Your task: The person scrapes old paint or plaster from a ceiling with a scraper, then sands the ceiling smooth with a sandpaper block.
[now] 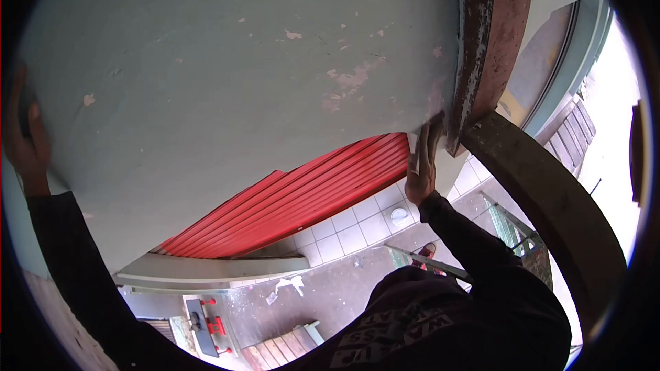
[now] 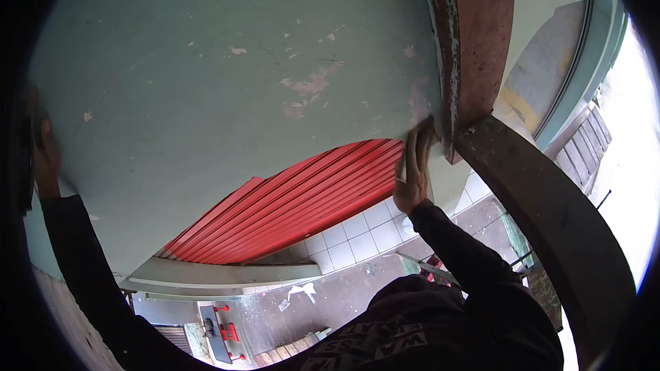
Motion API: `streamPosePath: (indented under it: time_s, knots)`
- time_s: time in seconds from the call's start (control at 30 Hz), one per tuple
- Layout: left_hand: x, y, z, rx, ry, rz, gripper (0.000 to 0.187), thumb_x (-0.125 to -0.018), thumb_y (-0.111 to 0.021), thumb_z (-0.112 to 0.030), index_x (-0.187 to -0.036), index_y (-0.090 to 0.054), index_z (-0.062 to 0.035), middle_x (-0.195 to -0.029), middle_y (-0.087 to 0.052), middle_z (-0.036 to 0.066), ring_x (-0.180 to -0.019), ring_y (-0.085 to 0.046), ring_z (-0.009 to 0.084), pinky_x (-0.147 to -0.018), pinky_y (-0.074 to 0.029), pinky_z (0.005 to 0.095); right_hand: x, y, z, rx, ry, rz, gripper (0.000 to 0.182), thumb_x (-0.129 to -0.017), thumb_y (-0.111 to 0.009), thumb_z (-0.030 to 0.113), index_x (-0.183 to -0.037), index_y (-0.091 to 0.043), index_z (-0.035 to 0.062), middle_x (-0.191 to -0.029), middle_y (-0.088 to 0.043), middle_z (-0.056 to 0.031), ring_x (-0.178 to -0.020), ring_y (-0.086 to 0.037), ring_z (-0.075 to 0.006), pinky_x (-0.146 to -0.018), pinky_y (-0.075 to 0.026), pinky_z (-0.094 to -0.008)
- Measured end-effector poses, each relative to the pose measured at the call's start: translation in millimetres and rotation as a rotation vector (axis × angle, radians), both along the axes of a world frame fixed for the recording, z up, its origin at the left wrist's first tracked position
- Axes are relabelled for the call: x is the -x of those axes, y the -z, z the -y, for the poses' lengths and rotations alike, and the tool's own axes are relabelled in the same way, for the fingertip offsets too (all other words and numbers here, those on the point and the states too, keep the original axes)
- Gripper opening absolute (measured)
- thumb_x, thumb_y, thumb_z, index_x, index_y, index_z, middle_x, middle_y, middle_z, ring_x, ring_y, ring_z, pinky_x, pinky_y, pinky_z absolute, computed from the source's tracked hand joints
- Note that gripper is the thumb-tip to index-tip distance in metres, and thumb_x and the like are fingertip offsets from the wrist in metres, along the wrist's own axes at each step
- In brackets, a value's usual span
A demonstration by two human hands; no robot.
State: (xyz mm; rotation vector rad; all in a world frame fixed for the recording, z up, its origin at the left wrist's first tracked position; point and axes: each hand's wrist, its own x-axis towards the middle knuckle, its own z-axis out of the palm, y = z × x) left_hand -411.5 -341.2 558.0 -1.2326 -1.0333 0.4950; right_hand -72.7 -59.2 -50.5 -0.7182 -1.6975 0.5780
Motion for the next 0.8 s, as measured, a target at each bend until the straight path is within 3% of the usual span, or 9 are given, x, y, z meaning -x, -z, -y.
streamPosePath:
  time_s: [0.1, 0.17, 0.3, 0.37, 0.43, 0.47, 0.57, 0.7, 0.8]
  knots:
    - [56, -24, 41, -0.115, -0.32, -0.11, 0.052, -0.105, -0.046, -0.041, -0.131, -0.054, 0.0032, -0.137, -0.052, 0.028, -0.125, -0.053, 0.0439, -0.103, -0.043, 0.054, 12, -58, -2, -0.044, 0.042, -0.088, 0.07, -0.109, -0.02, 0.048, -0.16, -0.015, 0.0011, -0.164, 0.001, -0.0324, -0.152, 0.005, -0.0496, -0.121, 0.0, -0.0616]
    - [57, -18, 34, -0.228, -0.391, -0.065, 0.057, -0.105, -0.044, -0.046, -0.13, -0.054, 0.0039, -0.135, -0.053, 0.03, -0.122, -0.055, 0.047, -0.1, -0.045, 0.0567, 11, -39, -3, -0.014, 0.029, -0.069, 0.069, -0.109, -0.02, 0.048, -0.16, -0.015, 0.0025, -0.165, 0.002, -0.0306, -0.153, 0.006, -0.0483, -0.121, 0.0, -0.0614]
    - [36, 2, 21, -0.313, -0.233, 0.038, 0.057, -0.104, -0.042, -0.046, -0.13, -0.054, 0.0036, -0.133, -0.055, 0.031, -0.121, -0.057, 0.0488, -0.101, -0.046, 0.058, 15, 44, 6, 0.12, 0.023, -0.098, 0.068, -0.109, -0.019, 0.047, -0.16, -0.016, 0.0031, -0.167, 0.002, -0.0268, -0.153, 0.007, -0.0459, -0.121, 0.002, -0.0603]
    - [-6, 12, 2, -0.125, 0.015, -0.08, 0.056, -0.104, -0.042, -0.045, -0.13, -0.055, 0.0033, -0.133, -0.056, 0.031, -0.121, -0.057, 0.0485, -0.101, -0.046, 0.0578, 15, 28, 11, 0.134, 0.015, -0.124, 0.068, -0.109, -0.018, 0.048, -0.16, -0.017, 0.0035, -0.167, 0.0, -0.0251, -0.154, 0.007, -0.0448, -0.122, 0.002, -0.0597]
    - [-68, 25, -45, 0.192, 0.437, -0.245, 0.056, -0.104, -0.043, -0.045, -0.131, -0.055, 0.0029, -0.132, -0.056, 0.031, -0.122, -0.057, 0.0481, -0.101, -0.046, 0.0575, 18, -18, 11, 0.102, 0.009, -0.169, 0.069, -0.109, -0.018, 0.049, -0.16, -0.018, 0.0029, -0.167, 0.0, -0.0264, -0.154, 0.006, -0.0453, -0.122, 0.002, -0.0598]
    - [-67, 26, -46, 0.191, 0.447, -0.235, 0.056, -0.104, -0.043, -0.045, -0.131, -0.055, 0.0026, -0.133, -0.056, 0.031, -0.123, -0.057, 0.0481, -0.102, -0.045, 0.0576, 14, -42, 8, -0.017, 0.026, -0.11, 0.069, -0.109, -0.023, 0.047, -0.161, -0.015, 0.0028, -0.167, -0.003, -0.0243, -0.154, 0.003, -0.0448, -0.123, -0.003, -0.0558]
    - [-70, 29, -46, 0.189, 0.438, -0.202, 0.057, -0.103, -0.044, -0.045, -0.133, -0.054, 0.0021, -0.133, -0.056, 0.03, -0.124, -0.056, 0.048, -0.103, -0.044, 0.058, 16, -49, -2, -0.101, 0.058, -0.114, 0.067, -0.109, -0.022, 0.046, -0.161, -0.017, 0.0026, -0.167, -0.003, -0.0251, -0.154, 0.003, -0.046, -0.123, -0.002, -0.0565]
    - [-70, 32, -47, 0.194, 0.469, -0.129, 0.059, -0.103, -0.044, -0.047, -0.134, -0.054, 0.0023, -0.135, -0.054, 0.031, -0.126, -0.053, 0.0482, -0.104, -0.043, 0.0587, 12, 41, 3, 0.225, 0.034, -0.068, 0.066, -0.109, -0.02, 0.044, -0.162, -0.011, 0.0054, -0.168, -0.002, -0.0236, -0.154, 0.004, -0.0443, -0.123, -0.002, -0.056]
    - [-75, 39, -43, 0.155, 0.419, -0.101, 0.061, -0.103, -0.044, -0.049, -0.133, -0.054, 0.0025, -0.137, -0.052, 0.031, -0.127, -0.052, 0.0481, -0.103, -0.043, 0.0589, 12, 5, 9, 0.174, 0.034, -0.105, 0.067, -0.109, -0.02, 0.045, -0.162, -0.01, 0.0054, -0.167, -0.001, -0.0239, -0.154, 0.004, -0.0447, -0.123, -0.003, -0.0561]
